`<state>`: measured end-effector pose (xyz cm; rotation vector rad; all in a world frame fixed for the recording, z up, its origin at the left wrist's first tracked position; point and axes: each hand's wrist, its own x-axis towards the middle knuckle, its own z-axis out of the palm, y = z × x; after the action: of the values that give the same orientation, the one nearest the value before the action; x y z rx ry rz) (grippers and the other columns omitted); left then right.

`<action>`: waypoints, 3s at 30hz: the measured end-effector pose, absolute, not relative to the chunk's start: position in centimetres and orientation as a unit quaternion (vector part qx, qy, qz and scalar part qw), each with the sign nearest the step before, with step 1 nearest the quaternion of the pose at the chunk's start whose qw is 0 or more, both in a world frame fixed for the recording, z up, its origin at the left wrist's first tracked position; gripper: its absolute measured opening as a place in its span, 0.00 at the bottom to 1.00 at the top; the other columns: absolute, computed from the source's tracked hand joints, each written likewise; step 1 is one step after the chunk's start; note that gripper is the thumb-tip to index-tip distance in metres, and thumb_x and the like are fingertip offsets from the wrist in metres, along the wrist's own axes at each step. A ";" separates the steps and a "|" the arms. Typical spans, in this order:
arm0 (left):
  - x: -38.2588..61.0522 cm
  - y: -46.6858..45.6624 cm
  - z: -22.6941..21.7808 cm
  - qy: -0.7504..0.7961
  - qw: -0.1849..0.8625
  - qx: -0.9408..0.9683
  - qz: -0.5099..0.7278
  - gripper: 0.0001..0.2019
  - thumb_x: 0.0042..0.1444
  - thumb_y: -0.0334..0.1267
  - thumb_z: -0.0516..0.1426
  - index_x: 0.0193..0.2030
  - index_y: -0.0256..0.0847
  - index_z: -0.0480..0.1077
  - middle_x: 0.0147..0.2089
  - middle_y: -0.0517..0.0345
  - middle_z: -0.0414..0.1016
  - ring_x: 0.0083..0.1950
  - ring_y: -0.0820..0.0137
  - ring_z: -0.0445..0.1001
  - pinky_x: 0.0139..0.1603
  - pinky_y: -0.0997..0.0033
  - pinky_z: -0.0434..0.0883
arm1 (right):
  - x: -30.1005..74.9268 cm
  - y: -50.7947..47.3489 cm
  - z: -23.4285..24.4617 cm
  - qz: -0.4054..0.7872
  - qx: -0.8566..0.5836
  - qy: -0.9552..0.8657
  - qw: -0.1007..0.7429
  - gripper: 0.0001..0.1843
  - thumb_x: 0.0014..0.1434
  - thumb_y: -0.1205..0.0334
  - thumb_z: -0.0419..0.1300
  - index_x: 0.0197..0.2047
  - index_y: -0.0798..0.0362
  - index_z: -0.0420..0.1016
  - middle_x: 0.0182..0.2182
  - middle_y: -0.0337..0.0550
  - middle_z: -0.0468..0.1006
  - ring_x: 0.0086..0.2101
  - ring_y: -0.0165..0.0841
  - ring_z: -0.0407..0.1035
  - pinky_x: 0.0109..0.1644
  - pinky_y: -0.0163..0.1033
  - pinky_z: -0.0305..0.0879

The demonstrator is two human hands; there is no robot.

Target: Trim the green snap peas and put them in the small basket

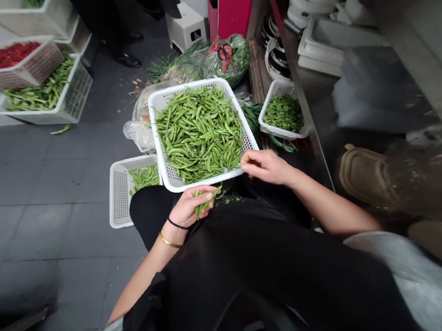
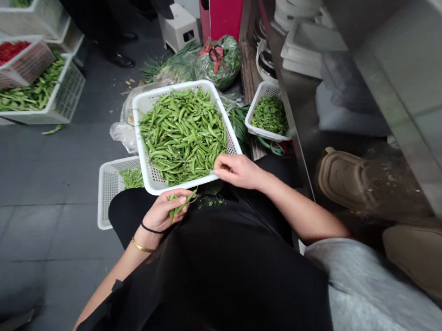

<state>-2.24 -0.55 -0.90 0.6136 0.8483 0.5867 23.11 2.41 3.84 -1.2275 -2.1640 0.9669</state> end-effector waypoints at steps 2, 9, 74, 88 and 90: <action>-2.1 -0.5 -0.9 0.396 0.830 0.289 0.264 0.16 0.41 0.40 0.67 0.37 0.33 0.75 0.18 0.59 0.69 0.14 0.80 0.58 0.11 0.81 0.51 | 22.0 1.8 4.0 0.248 -0.404 -0.863 0.172 0.16 0.61 0.51 0.54 0.44 0.55 0.68 0.38 0.47 0.73 0.32 0.30 0.68 0.35 0.34 0.61; -2.6 -1.1 1.1 0.410 0.700 0.541 0.221 0.10 0.47 0.42 0.64 0.30 0.36 0.72 0.20 0.60 0.70 0.18 0.78 0.63 0.18 0.78 0.60 | 18.1 1.0 2.9 0.258 -0.226 -0.932 0.115 0.15 0.66 0.61 0.47 0.32 0.54 0.70 0.26 0.40 0.71 0.27 0.27 0.63 0.31 0.32 0.53; -1.9 0.0 -0.2 0.427 0.743 0.343 0.385 0.11 0.47 0.41 0.65 0.31 0.33 0.75 0.13 0.64 0.61 0.13 0.80 0.57 0.13 0.80 0.55 | 17.0 2.5 2.9 0.468 -0.402 -0.770 0.163 0.11 0.60 0.58 0.56 0.33 0.56 0.72 0.20 0.33 0.70 0.21 0.23 0.65 0.29 0.28 0.57; -1.6 -0.4 0.9 0.413 0.767 0.262 0.415 0.11 0.45 0.37 0.65 0.29 0.33 0.69 0.18 0.64 0.66 0.14 0.83 0.56 0.13 0.83 0.54 | 17.6 2.1 4.1 0.136 -0.435 -0.878 0.146 0.17 0.65 0.58 0.46 0.35 0.57 0.72 0.32 0.46 0.76 0.31 0.31 0.67 0.32 0.33 0.51; -2.2 -0.2 1.0 0.445 0.709 0.289 0.463 0.11 0.45 0.37 0.66 0.30 0.34 0.69 0.21 0.61 0.71 0.14 0.82 0.58 0.13 0.81 0.57 | 19.4 2.4 4.5 0.160 -0.450 -0.861 0.172 0.16 0.65 0.59 0.47 0.33 0.56 0.71 0.31 0.45 0.76 0.31 0.30 0.67 0.34 0.33 0.53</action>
<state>-2.19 -0.20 0.96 0.6423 0.9886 1.0286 19.36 2.40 4.54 -1.2774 -2.4447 0.4533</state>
